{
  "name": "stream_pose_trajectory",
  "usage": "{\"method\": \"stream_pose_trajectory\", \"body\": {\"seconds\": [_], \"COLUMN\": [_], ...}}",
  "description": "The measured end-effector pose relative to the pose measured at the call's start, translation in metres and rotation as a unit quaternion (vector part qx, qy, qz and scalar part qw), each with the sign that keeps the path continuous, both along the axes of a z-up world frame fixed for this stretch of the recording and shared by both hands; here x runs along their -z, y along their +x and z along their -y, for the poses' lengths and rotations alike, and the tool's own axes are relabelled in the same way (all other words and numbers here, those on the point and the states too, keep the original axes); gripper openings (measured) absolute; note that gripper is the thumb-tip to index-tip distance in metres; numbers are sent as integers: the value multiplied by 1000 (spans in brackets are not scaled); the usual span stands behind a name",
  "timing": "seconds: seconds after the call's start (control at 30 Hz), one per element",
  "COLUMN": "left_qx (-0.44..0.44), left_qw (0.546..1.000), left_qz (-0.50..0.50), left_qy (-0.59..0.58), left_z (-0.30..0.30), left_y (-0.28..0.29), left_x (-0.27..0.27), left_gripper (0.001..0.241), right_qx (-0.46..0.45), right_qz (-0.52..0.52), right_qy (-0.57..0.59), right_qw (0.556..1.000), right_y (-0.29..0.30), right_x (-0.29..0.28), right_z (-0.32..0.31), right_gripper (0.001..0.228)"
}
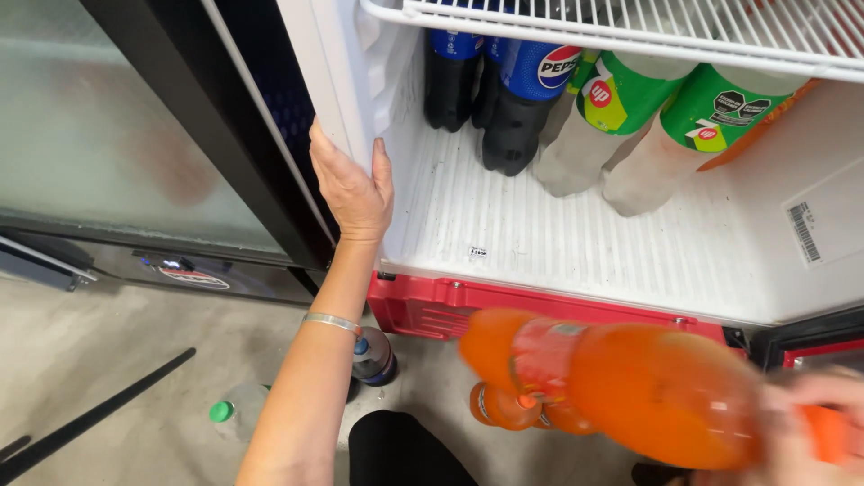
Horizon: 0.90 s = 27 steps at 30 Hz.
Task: The person cleans and restacks beverage bottles in a reach-in refrigerator.
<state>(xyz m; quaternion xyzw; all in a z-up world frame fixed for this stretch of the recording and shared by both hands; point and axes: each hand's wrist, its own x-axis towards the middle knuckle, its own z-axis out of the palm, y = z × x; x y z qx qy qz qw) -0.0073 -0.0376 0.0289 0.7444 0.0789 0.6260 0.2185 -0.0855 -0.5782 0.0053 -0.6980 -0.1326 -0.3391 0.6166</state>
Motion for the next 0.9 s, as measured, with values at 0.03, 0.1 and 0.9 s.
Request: {"method": "stream_pose_trajectory", "body": {"seconds": [0.03,0.1,0.9], "left_qx": [3,4,-7], "left_qw": [1000,1000,1000], "left_qz": [-4,-6,6], "left_qy": [-5,-9,-4], "left_z": [0,0,0], "left_y": [0,0,1], "left_x": [0,-1,-3], "left_gripper": [77,78,78], "right_qx": [-10,-21,-166], "right_qz": [-11,-19,-67], "right_qy": [-2,-5,-304], "right_qw": [1000,1000,936], "right_y": [-10,-40,-56], "right_x": [-19,-35,233], "right_z": [-59,-139,-291], "right_gripper": [7,8,22]}}
